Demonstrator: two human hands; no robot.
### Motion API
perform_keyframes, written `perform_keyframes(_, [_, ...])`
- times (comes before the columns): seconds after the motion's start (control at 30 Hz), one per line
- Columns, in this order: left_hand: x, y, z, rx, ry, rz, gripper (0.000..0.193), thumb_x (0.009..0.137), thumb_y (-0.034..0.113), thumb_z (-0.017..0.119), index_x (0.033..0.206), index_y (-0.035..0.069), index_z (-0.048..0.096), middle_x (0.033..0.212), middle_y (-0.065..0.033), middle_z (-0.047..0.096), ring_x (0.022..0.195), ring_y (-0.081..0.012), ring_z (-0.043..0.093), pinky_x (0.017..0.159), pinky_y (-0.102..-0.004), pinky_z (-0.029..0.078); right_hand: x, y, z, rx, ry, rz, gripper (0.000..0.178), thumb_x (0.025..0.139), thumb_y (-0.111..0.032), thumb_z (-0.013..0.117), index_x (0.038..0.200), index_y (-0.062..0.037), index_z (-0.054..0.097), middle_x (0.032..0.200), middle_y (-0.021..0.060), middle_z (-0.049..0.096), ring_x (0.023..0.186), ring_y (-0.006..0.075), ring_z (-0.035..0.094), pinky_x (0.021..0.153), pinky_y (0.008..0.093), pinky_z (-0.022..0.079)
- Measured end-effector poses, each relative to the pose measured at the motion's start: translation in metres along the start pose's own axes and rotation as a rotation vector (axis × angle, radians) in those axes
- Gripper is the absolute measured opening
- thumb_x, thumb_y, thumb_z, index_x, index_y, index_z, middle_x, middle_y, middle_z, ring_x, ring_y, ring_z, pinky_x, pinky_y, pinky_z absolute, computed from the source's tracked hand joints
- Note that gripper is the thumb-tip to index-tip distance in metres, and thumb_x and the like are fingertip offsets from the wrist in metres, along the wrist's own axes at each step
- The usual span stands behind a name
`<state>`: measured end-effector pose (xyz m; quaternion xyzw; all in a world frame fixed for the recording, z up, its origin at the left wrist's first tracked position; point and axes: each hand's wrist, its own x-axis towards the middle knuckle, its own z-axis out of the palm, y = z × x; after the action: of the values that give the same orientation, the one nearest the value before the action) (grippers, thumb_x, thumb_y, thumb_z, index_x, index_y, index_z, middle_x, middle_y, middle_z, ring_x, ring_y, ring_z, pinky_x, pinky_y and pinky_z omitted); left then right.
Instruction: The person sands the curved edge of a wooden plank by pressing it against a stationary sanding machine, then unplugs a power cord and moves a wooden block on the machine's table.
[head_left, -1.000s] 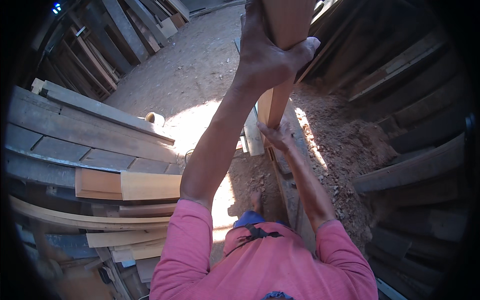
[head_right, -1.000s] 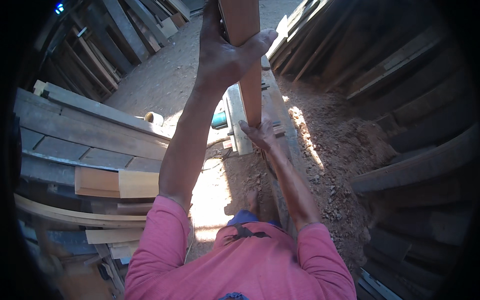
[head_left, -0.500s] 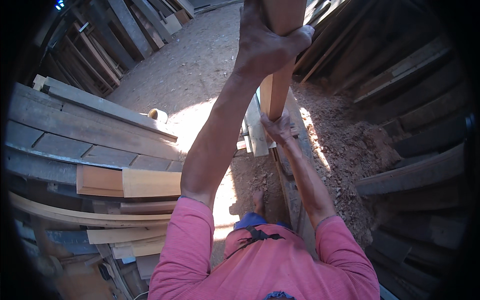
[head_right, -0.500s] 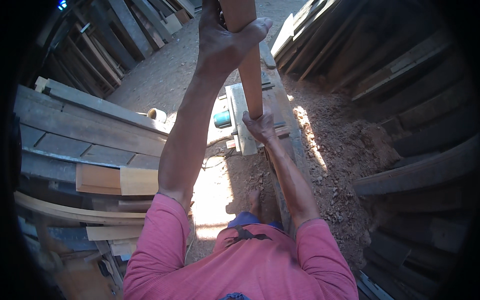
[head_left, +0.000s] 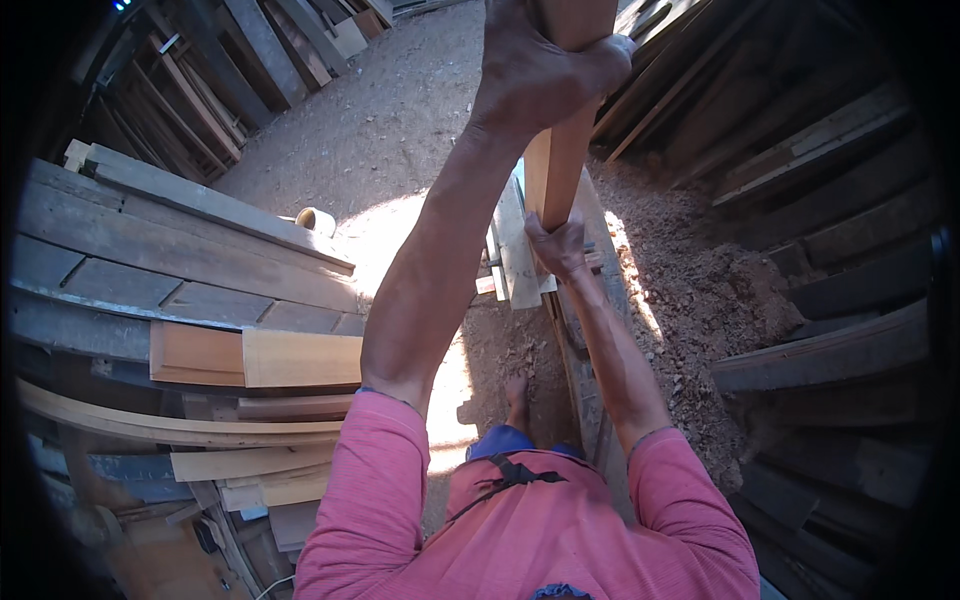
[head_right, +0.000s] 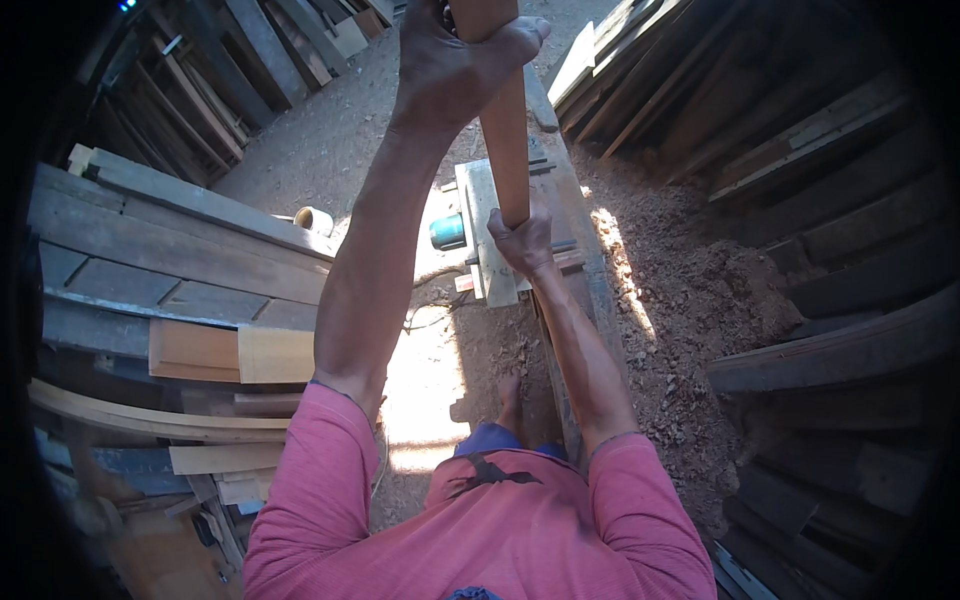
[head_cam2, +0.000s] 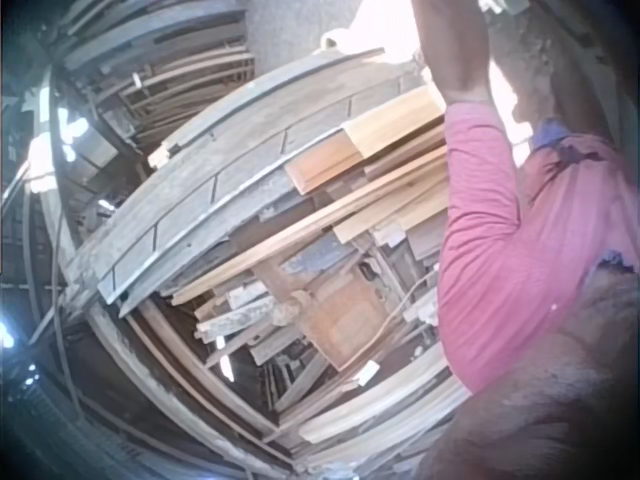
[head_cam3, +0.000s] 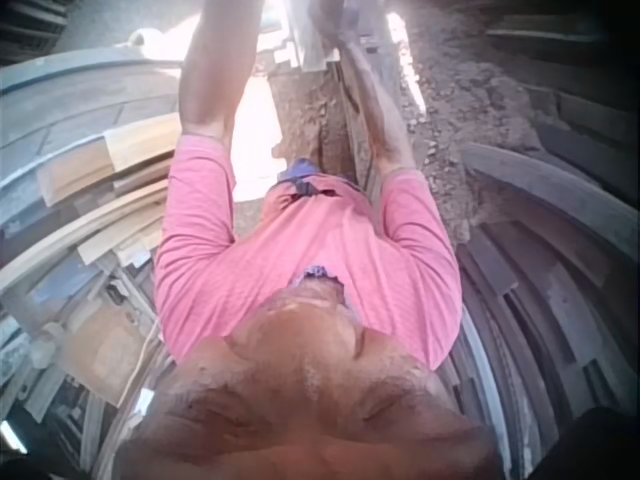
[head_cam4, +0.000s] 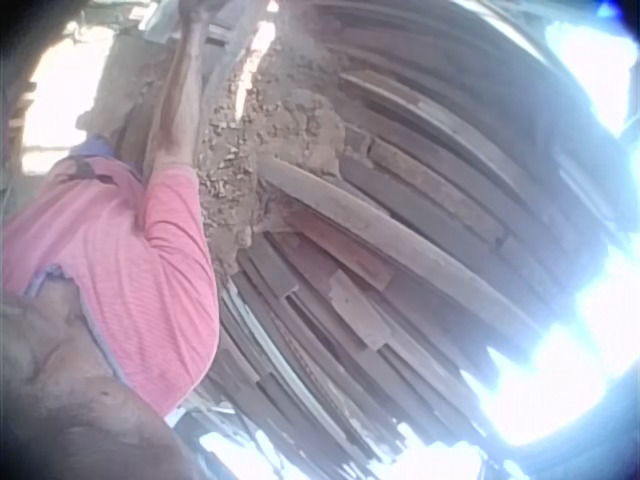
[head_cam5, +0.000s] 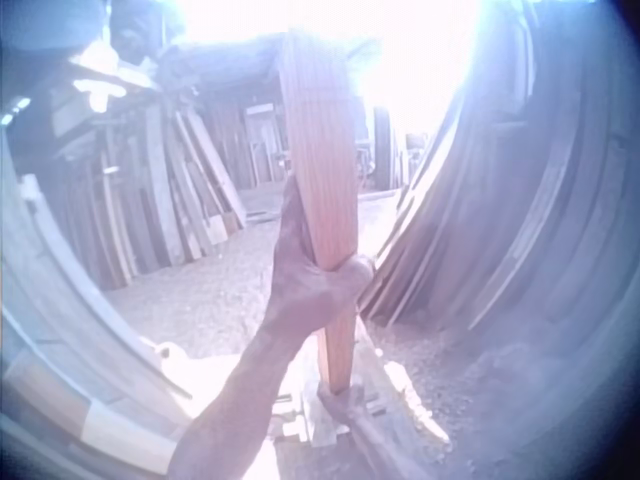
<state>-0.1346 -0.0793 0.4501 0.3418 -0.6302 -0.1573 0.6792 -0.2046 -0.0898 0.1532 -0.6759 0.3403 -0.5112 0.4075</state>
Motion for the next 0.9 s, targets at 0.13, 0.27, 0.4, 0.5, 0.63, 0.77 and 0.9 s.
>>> perform_keyframes(0.13, [0.005,-0.011,-0.008,0.027,-0.03,0.15,0.099,0.071,-0.005,0.059,0.161,0.01,0.022,0.14,-0.0131,0.048,0.132,-0.0262,0.05,0.107,-0.0391,0.047,0.003,0.0,0.004,-0.006,0.032,-0.074,0.017,0.081,-0.012,0.074,0.087,-0.0002,0.064,0.075,0.0162,0.066,0.065,0.0303,0.068,0.061,0.0408,0.053])
perform_keyframes(0.27, [0.004,-0.01,-0.01,0.03,-0.046,0.088,0.1,0.071,-0.005,0.06,0.161,0.01,0.021,0.142,-0.0135,0.048,0.133,-0.0258,0.049,0.108,-0.0383,0.047,0.005,-0.002,0.005,-0.005,0.052,-0.084,0.017,0.08,-0.011,0.074,0.089,-0.0001,0.064,0.08,0.0174,0.066,0.07,0.0332,0.069,0.064,0.0418,0.054])
perform_keyframes(0.4, [0.006,-0.013,-0.011,0.053,-0.034,0.105,0.1,0.072,-0.006,0.061,0.162,0.008,0.019,0.143,-0.014,0.049,0.133,-0.0258,0.05,0.109,-0.0377,0.047,0.008,0.0,0.007,-0.009,0.062,-0.125,0.018,0.08,-0.011,0.074,0.091,0.0003,0.065,0.082,0.0183,0.067,0.073,0.0339,0.07,0.066,0.0426,0.054])
perform_keyframes(0.5, [0.005,-0.012,-0.01,-0.02,-0.033,0.061,0.1,0.073,-0.007,0.06,0.163,0.006,0.016,0.144,-0.0153,0.049,0.134,-0.0255,0.051,0.11,-0.0366,0.046,0.01,0.004,0.009,0.028,0.062,-0.09,0.02,0.079,-0.01,0.073,0.094,0.0006,0.065,0.084,0.0189,0.067,0.075,0.0342,0.07,0.068,0.0432,0.055])
perform_keyframes(0.63, [0.007,-0.019,-0.015,0.014,-0.018,0.069,0.101,0.075,-0.009,0.06,0.163,0.004,0.013,0.146,-0.0164,0.049,0.134,-0.0254,0.052,0.11,-0.0359,0.046,0.011,0.002,0.011,0.028,0.043,-0.063,0.02,0.08,-0.01,0.071,0.096,0.0007,0.065,0.087,0.0191,0.067,0.077,0.035,0.07,0.07,0.0432,0.055])
perform_keyframes(0.77, [0.006,-0.016,-0.014,0.016,-0.004,0.077,0.101,0.075,-0.009,0.06,0.163,0.003,0.013,0.145,-0.016,0.05,0.133,-0.0243,0.052,0.108,-0.0358,0.047,0.016,0.005,0.011,0.008,0.036,-0.081,0.021,0.08,-0.011,0.07,0.097,0.0008,0.066,0.088,0.0192,0.067,0.078,0.0352,0.07,0.071,0.0432,0.055])
perform_keyframes(0.9, [0.008,-0.02,-0.018,-0.05,-0.039,-0.021,0.1,0.075,-0.01,0.06,0.163,0.005,0.015,0.14,-0.0134,0.052,0.124,-0.0206,0.057,0.099,-0.0321,0.052,0.017,0.005,0.013,0.022,0.05,-0.066,0.022,0.08,-0.012,0.07,0.098,0.0007,0.066,0.089,0.0192,0.067,0.079,0.0352,0.07,0.072,0.0432,0.055])
